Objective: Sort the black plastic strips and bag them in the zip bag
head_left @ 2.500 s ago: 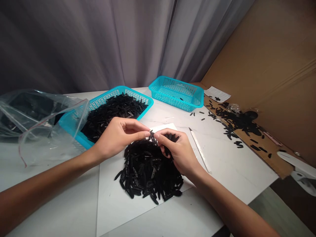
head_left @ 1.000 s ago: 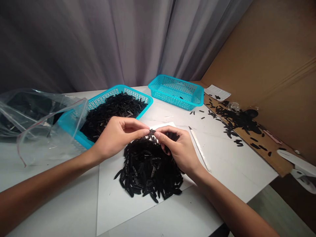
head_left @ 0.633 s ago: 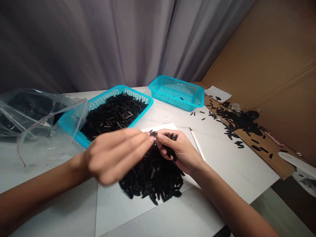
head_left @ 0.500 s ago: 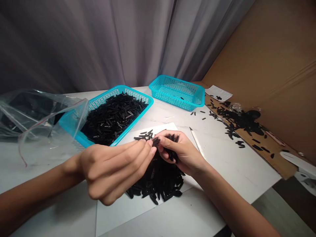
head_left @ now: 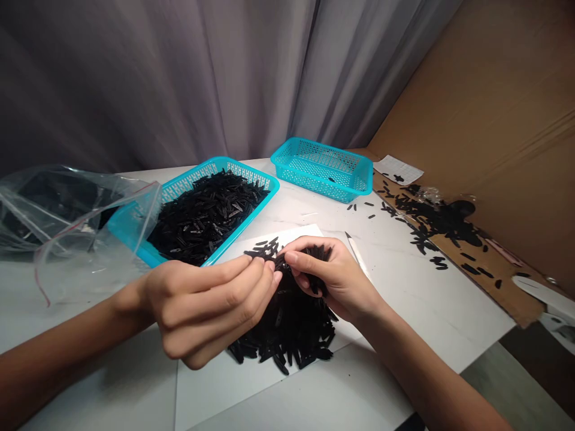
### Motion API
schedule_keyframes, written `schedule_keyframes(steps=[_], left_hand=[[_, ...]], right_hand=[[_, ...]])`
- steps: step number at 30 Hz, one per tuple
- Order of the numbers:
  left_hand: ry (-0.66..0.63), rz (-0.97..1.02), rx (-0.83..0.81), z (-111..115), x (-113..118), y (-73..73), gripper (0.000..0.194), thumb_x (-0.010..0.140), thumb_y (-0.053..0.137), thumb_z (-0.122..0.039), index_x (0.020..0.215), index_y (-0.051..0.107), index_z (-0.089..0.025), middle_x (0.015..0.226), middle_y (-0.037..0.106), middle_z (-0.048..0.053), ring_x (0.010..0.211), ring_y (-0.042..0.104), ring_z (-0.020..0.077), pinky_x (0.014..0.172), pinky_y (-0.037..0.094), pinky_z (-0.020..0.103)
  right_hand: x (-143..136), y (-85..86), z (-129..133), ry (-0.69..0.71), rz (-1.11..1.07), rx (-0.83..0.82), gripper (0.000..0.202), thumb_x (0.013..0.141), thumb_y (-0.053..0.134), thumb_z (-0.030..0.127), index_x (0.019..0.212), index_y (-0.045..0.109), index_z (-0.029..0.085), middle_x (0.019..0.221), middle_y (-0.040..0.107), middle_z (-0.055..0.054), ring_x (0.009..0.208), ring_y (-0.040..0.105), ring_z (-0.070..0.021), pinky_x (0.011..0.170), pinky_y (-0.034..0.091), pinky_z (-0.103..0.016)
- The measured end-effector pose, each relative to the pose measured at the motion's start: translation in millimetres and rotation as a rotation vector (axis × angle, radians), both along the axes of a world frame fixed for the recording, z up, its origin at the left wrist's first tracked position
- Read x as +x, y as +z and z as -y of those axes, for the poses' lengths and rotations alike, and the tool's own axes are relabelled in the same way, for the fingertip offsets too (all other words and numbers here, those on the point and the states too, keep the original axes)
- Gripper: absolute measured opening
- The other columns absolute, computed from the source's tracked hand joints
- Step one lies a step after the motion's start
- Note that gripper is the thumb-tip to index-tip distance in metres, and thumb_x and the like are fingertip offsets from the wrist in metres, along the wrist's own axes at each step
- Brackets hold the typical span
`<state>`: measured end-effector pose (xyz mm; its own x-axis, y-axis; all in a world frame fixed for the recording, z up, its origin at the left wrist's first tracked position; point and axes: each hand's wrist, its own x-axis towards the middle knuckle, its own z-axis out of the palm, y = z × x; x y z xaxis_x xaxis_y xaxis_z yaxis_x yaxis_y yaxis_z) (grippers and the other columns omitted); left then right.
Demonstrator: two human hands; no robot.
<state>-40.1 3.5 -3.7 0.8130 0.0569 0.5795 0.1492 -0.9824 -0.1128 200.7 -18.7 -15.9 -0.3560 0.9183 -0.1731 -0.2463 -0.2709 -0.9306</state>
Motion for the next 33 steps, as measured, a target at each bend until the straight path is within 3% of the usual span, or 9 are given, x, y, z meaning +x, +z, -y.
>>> schedule_keyframes(steps=[7,15,17,20,22,24,27,30,33], left_hand=[[0.063,0.025,-0.127,-1.4,-4.2,-3.2,0.055,0.097,0.062,-0.018,0.143,0.054,-0.046,0.122,0.075,-0.009,0.096,0.077,0.0147,0.09,0.065,0.017],[0.043,0.091,-0.152,-0.7,-0.8,-0.9,0.046,0.096,0.064,-0.016,0.136,0.063,-0.038,0.116,0.077,-0.005,0.1,0.076,0.0173,0.084,0.066,0.021],[0.171,0.088,-0.107,-3.5,-3.1,4.3,0.036,0.097,0.062,-0.018,0.129,0.068,-0.034,0.112,0.078,-0.003,0.1,0.076,0.0194,0.086,0.065,0.027],[0.562,0.033,-0.008,-10.6,-6.3,13.0,0.021,0.099,0.058,-0.019,0.114,0.072,-0.024,0.105,0.077,0.004,0.102,0.073,0.0238,0.09,0.062,0.037],[0.733,0.009,0.027,-13.7,-4.8,15.7,0.018,0.098,0.058,-0.023,0.11,0.071,-0.019,0.104,0.075,0.008,0.102,0.071,0.0272,0.09,0.059,0.042],[0.685,0.02,0.019,-12.2,1.7,14.6,0.017,0.097,0.061,-0.025,0.11,0.07,-0.019,0.104,0.075,0.009,0.099,0.069,0.0277,0.089,0.057,0.043],[0.416,-0.001,-0.11,-1.3,19.1,7.0,0.023,0.095,0.065,-0.025,0.117,0.066,-0.018,0.11,0.074,0.008,0.099,0.068,0.0242,0.089,0.057,0.038],[0.282,-0.08,-0.233,9.9,34.8,-4.5,0.035,0.097,0.064,-0.031,0.127,0.061,-0.014,0.125,0.07,0.013,0.113,0.067,0.0265,0.096,0.057,0.04],[0.233,-0.021,-0.247,11.5,39.2,-15.2,0.023,0.098,0.059,-0.02,0.12,0.065,-0.016,0.117,0.073,0.011,0.116,0.067,0.0248,0.099,0.057,0.039]], right_hand=[[-1.4,0.2,0.7,-0.057,0.019,-0.029,0.026,0.073,0.087,0.038,0.074,0.074,0.017,0.053,0.052,0.005,0.045,0.042,-0.0061,0.038,0.024,-0.019],[-2.1,-1.3,2.2,-0.009,-0.016,-0.046,0.025,0.075,0.086,0.038,0.076,0.074,0.016,0.056,0.053,0.004,0.045,0.042,-0.0054,0.038,0.022,-0.018],[-1.7,-2.1,1.3,-0.004,-0.059,-0.093,0.025,0.081,0.081,0.039,0.082,0.076,0.015,0.062,0.054,0.003,0.047,0.042,-0.0044,0.038,0.021,-0.017],[-0.8,-4.5,-1.9,-0.013,-0.151,-0.2,0.028,0.088,0.074,0.04,0.094,0.078,0.013,0.067,0.055,0.002,0.05,0.041,-0.0042,0.039,0.023,-0.016],[-0.9,-6.7,-4.6,-0.03,-0.238,-0.298,0.028,0.091,0.07,0.038,0.096,0.077,0.011,0.068,0.056,0.0,0.052,0.043,-0.0051,0.039,0.027,-0.015],[-1.9,-8.7,-7.0,-0.052,-0.334,-0.42,0.03,0.097,0.061,0.035,0.096,0.076,0.01,0.072,0.059,-0.003,0.055,0.049,-0.0065,0.04,0.033,-0.013],[-4.5,-10.6,-8.0,-0.081,-0.424,-0.566,0.038,0.103,0.047,0.031,0.085,0.073,0.01,0.075,0.064,-0.007,0.061,0.058,-0.0094,0.051,0.046,-0.015],[-7.2,-11.7,-5.6,-0.072,-0.435,-0.599,0.037,0.102,0.049,0.033,0.077,0.07,0.014,0.072,0.066,-0.005,0.062,0.062,-0.0127,0.06,0.053,-0.022],[-8.7,-12.6,-2.7,-0.045,-0.439,-0.559,0.033,0.1,0.054,0.031,0.078,0.072,0.015,0.073,0.067,-0.003,0.064,0.062,-0.012,0.061,0.052,-0.021]])
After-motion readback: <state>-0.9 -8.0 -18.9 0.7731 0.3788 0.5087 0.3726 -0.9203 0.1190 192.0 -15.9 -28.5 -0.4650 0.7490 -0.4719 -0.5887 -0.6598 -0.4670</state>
